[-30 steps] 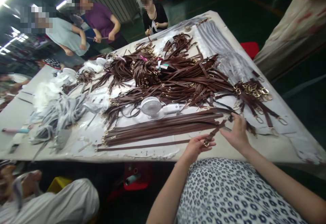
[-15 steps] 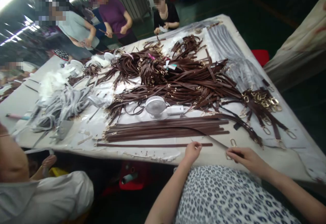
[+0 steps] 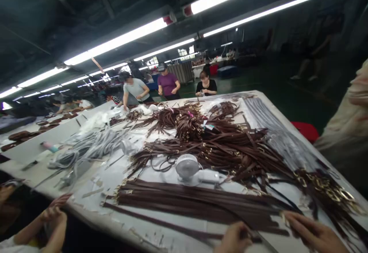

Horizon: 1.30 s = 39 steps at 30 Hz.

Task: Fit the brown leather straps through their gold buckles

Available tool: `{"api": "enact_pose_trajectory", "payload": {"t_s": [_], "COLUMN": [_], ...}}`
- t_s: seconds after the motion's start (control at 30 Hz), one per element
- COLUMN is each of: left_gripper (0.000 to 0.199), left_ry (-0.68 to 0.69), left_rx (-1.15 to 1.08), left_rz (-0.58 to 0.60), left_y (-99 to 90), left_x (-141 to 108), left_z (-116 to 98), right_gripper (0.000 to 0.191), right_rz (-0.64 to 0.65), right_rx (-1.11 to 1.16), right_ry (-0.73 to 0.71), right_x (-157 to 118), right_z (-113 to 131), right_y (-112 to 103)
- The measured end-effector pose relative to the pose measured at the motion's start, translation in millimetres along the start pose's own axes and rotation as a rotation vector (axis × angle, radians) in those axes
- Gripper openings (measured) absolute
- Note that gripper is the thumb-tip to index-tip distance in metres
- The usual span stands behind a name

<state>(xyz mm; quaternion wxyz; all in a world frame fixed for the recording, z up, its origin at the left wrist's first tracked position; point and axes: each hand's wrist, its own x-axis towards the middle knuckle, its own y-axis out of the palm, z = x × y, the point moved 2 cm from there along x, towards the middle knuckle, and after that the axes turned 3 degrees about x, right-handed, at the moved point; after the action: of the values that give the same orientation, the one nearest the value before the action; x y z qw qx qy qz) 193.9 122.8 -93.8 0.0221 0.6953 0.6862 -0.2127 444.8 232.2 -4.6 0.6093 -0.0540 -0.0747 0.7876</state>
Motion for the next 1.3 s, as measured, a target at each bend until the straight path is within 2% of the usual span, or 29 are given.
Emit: {"api": "enact_pose_trajectory", "payload": {"t_s": [0.03, 0.1, 0.2, 0.3, 0.4, 0.53, 0.63, 0.73, 0.8, 0.87, 0.97, 1.03, 1.1, 1.2, 1.23, 1.3], "left_gripper": [0.024, 0.026, 0.030, 0.034, 0.039, 0.041, 0.040, 0.037, 0.038, 0.039, 0.044, 0.043, 0.038, 0.032, 0.031, 0.036], "left_ry": [0.052, 0.196, 0.310, 0.311, 0.275, 0.220, 0.243, 0.241, 0.227, 0.234, 0.255, 0.271, 0.285, 0.287, 0.281, 0.273], "left_rx": [0.015, -0.005, -0.070, -0.113, -0.200, -0.409, -0.562, -0.563, -0.526, -0.510, -0.491, -0.467, -0.451, -0.450, -0.451, -0.496], "left_rz": [-0.083, -0.160, -0.160, -0.139, -0.152, -0.185, -0.184, -0.159, -0.154, -0.162, -0.273, -0.353, -0.388, -0.370, -0.336, -0.317], "left_y": [-6.0, -20.5, -43.2, -51.3, -46.1, -40.6, -41.1, -40.8, -40.6, -40.5, -41.5, -41.9, -40.1, -31.0, -26.6, -19.3], "left_x": [-6.8, -18.8, -31.1, -44.2, -55.0, -60.7, -65.4, -67.8, -64.5, -59.4, -55.3, -55.8, -59.1, -70.7, -74.3, -77.4], "left_z": [-11.6, -39.7, -75.0, -90.5, -88.7, -81.6, -82.7, -77.6, -66.4, -52.5, -33.4, -25.6, -25.2, -39.1, -45.4, -53.6], "right_gripper": [0.038, 0.042, 0.048, 0.048, 0.045, 0.041, 0.038, 0.037, 0.045, 0.052, 0.070, 0.075, 0.073, 0.056, 0.045, 0.034], "right_rz": [0.043, 0.153, 0.252, 0.383, 0.486, 0.576, 0.627, 0.656, 0.631, 0.553, 0.404, 0.338, 0.326, 0.356, 0.383, 0.426], "right_rx": [0.050, 0.155, 0.276, 0.363, 0.340, 0.247, 0.295, 0.394, 0.405, 0.414, 0.398, 0.364, 0.322, 0.270, 0.260, 0.265], "right_ry": [0.056, 0.134, 0.181, 0.192, 0.107, -0.035, 0.007, 0.014, -0.036, -0.062, -0.100, -0.143, -0.185, -0.183, -0.156, -0.074], "right_x": [-1.0, -0.8, 0.7, -5.2, -13.0, -17.9, -20.7, -22.6, -19.0, -11.9, -2.8, -1.8, -7.0, -25.8, -32.7, -42.7], "right_z": [11.0, 29.9, 42.7, 44.6, 48.1, 56.0, 57.2, 51.7, 43.4, 33.4, 23.5, 23.7, 28.4, 36.7, 37.5, 33.4], "right_y": [6.9, 21.3, 45.2, 70.2, 87.7, 98.0, 104.7, 122.0, 140.4, 159.5, 177.6, 178.8, 171.3, 148.6, 140.4, 127.4]}}
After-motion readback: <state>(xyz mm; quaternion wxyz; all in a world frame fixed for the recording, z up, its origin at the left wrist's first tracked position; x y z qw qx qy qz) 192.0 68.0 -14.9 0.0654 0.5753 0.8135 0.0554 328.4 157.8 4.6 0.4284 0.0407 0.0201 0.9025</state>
